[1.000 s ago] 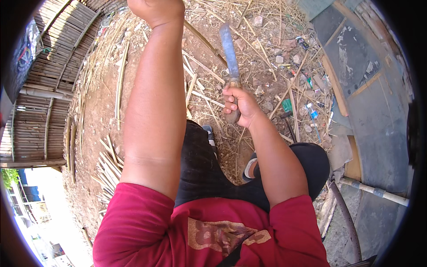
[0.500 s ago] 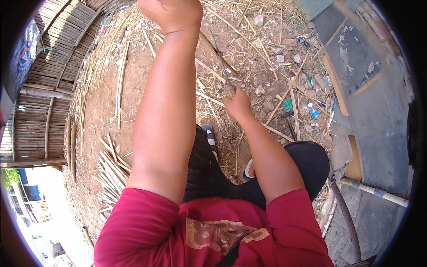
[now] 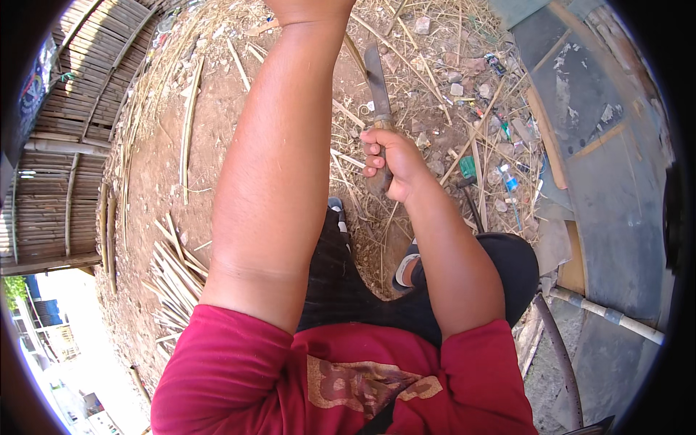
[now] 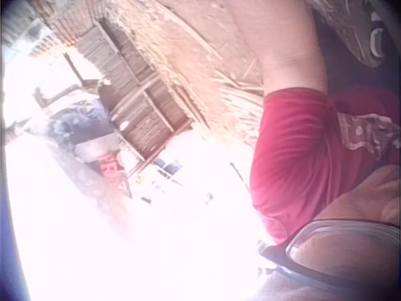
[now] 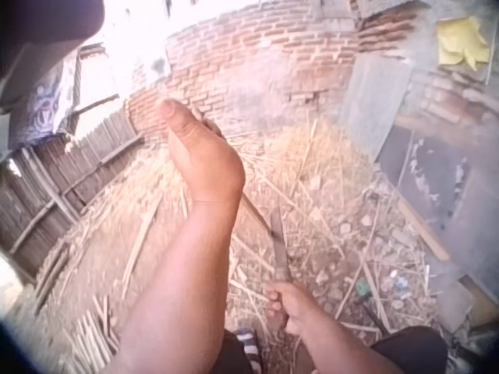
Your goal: The person shaves a thin strip of bamboo using a knife, repeatedly drawing the blade along the length of the material.
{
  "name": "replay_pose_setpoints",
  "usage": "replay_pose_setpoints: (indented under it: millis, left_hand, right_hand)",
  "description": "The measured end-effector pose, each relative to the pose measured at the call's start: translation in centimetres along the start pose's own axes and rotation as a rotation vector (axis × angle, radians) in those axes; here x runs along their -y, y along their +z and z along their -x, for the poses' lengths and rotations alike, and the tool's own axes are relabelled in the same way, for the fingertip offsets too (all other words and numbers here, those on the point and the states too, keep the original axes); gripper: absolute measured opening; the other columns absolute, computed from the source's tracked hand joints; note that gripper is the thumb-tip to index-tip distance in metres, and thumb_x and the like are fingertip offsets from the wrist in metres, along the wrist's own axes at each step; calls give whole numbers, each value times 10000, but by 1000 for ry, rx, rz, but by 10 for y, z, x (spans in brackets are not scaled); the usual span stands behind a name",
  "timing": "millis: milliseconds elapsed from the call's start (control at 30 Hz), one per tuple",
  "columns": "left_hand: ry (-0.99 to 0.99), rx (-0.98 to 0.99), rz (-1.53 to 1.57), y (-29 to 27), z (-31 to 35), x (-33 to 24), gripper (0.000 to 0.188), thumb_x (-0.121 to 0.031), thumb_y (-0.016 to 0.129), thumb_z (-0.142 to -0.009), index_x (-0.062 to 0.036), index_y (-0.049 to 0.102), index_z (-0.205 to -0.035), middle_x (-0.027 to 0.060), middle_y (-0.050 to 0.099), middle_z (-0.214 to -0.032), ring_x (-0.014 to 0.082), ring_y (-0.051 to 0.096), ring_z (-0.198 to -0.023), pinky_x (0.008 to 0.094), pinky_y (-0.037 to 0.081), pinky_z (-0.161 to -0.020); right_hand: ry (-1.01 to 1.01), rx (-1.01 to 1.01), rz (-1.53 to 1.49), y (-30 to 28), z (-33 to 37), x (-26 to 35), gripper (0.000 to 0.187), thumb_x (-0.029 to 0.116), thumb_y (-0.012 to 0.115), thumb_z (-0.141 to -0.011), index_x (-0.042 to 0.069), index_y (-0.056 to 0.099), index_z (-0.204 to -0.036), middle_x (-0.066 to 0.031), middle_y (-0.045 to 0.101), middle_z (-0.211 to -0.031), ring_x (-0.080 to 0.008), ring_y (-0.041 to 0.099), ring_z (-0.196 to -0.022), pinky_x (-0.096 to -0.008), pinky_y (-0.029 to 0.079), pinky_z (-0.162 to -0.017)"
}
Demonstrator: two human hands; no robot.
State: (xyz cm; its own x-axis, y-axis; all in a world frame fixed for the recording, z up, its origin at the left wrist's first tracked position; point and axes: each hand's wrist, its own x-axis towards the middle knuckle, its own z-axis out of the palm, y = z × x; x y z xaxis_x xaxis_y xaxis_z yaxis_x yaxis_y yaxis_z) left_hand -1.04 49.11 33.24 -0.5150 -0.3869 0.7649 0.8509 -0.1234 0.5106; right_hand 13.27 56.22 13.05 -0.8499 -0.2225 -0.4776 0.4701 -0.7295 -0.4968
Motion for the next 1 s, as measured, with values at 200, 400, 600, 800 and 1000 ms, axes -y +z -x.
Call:
replay_pose_setpoints:
  millis: [200,400,600,800,1000]
  left_hand:
    - [132,29,-232,-13,-9,-5,767,-669,233,-1048,28,503,-876,49,492,-723,204,480,-706,372,420,-705]
    - [320,-25,-168,-2,-12,1,865,-673,220,-1045,107,594,-1044,192,632,-1019,304,552,-961,404,418,-917]
    - [106,26,-287,-12,-13,9,790,-679,219,-1044,23,538,-868,43,477,-702,186,439,-685,363,393,-682]
    - [-27,-60,-130,-19,-31,18,720,-666,235,-1050,-33,431,-767,-20,320,-619,149,296,-591,367,316,-589]
    - [361,-251,-266,5,-26,12,833,-603,228,-1074,162,520,-1231,217,607,-1150,296,547,-1079,384,388,-998]
  right_hand:
    - [-709,-435,912,37,9,10,341,177,699,-853,-18,600,-1115,-145,683,-855,-295,673,-751,-417,516,-726]
    - [-835,-460,934,36,-9,12,304,159,677,-860,-5,605,-1105,-167,702,-866,-307,713,-797,-415,533,-744]
    - [-461,-467,1261,-46,-75,-33,530,205,688,-817,-9,587,-1291,-241,703,-1007,-399,691,-1031,-444,536,-900]
    - [-271,-274,804,-23,-49,-3,301,167,734,-833,9,595,-1048,-81,624,-803,-167,593,-643,-342,479,-606]
    - [-637,-307,844,30,-12,33,298,157,715,-859,21,599,-1097,-78,620,-768,-198,583,-609,-353,477,-584]
